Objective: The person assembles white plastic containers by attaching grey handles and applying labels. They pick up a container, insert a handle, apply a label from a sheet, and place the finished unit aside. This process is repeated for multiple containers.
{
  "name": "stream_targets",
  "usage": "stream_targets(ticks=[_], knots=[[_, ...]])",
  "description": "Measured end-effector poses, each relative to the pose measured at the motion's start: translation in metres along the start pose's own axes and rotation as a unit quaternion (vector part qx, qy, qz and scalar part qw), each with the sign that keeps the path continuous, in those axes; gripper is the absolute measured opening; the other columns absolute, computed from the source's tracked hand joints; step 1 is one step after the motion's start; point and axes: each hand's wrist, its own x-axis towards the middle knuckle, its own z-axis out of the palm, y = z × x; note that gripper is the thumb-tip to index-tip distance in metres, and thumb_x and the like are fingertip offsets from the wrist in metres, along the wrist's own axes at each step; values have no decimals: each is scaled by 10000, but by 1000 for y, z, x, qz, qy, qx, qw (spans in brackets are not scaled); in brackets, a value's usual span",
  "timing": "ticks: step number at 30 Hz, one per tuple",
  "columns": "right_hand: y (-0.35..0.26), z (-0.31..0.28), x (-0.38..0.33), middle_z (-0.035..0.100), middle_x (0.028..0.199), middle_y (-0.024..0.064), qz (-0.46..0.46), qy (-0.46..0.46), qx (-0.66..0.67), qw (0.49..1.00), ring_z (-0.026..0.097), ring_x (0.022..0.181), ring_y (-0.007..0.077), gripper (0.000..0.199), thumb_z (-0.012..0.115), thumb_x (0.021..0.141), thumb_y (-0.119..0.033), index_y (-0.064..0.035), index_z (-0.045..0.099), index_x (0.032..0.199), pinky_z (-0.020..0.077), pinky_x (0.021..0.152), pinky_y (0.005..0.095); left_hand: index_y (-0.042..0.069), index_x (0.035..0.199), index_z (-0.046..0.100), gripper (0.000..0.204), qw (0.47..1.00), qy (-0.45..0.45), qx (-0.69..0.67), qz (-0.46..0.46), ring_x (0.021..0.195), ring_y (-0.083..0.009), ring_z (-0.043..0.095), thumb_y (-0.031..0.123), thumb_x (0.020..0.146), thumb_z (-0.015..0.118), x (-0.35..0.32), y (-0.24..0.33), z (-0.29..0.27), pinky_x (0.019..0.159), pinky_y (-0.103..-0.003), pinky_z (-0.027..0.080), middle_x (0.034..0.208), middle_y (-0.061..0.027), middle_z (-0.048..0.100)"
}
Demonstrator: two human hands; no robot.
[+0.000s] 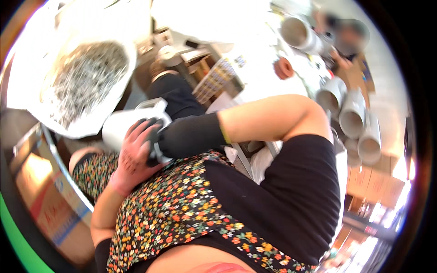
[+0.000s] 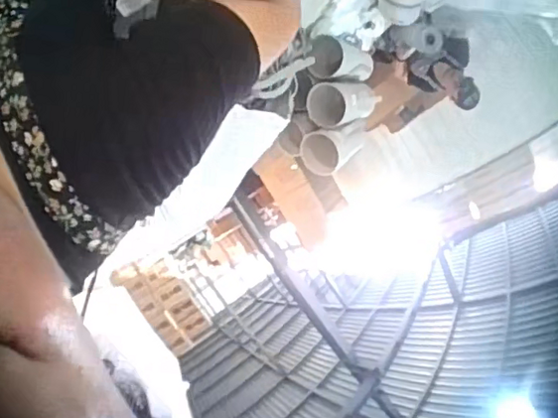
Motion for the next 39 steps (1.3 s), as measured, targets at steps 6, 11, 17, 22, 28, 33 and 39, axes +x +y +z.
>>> stream_targets(ticks=[6, 11, 17, 22, 28, 33, 39], knots=[[5, 8, 3, 636, 799, 146, 41, 53, 137, 988, 648, 697, 322, 113, 571, 853, -145, -42, 586, 898, 524, 607, 403, 38, 1345, 330, 894, 1000, -5, 18, -19, 1194, -446, 488, 186, 625, 840, -5, 5, 5, 1027, -569, 371, 1284, -184, 531], [-2, 29, 0, 642, 856, 160, 83, 99, 158, 979, 645, 773, 344, 171, 585, 862, -170, -36, 615, 965, 528, 687, 404, 118, 1423, 413, 869, 976, -125, -170, -53, 1299, -388, 452, 57, 640, 784, -5, -24, -30, 1085, -477, 345, 1391, -195, 491], [-6, 52, -9, 628, 956, 179, 91, 182, 110, 973, 620, 887, 350, 208, 582, 875, -175, -33, 621, 1022, 505, 782, 411, -2, 1382, 442, 494, 903, 97, -35, -416, 1259, -297, 476, 203, 945, 546, -36, -210, -28, 1052, -339, 363, 1364, -203, 502], [-2, 66, -71, 616, 1039, 194, 180, 344, 4, 922, 599, 983, 355, 241, 578, 886, -179, -30, 625, 1069, 486, 861, 416, -4, 1085, 648, 322, 868, -33, -178, -461, 770, -186, 571, 247, 949, 498, -97, -270, 18, 727, -329, 474, 903, -112, 661], [15, 67, -232, 604, 1056, 126, 534, 459, -231, 672, 581, 998, 307, 378, 744, 743, -183, -50, 613, 1071, 489, 850, 414, -17, 1202, 592, 369, 893, 11, -107, -437, 1014, -233, 636, 263, 1010, 450, -90, -240, 8, 895, -342, 499, 1137, -146, 658], [15, 84, -258, 621, 1021, 128, 588, 465, -184, 635, 589, 992, 314, 337, 754, 747, -197, -49, 633, 1024, 494, 858, 400, -65, 1299, 518, 499, 768, 311, -301, -472, 1060, -209, 592, 332, 1004, 461, -37, -216, -48, 920, -312, 479, 1258, -130, 586], [22, 91, -256, 639, 933, 103, 591, 507, -180, 601, 595, 918, 307, 154, 714, 763, -100, -48, 635, 883, 482, 818, 405, -59, 1180, 589, 422, 872, 306, -198, -326, 924, -170, 594, 287, 1021, 406, 9, -138, -120, 785, -291, 479, 1076, -118, 631]])
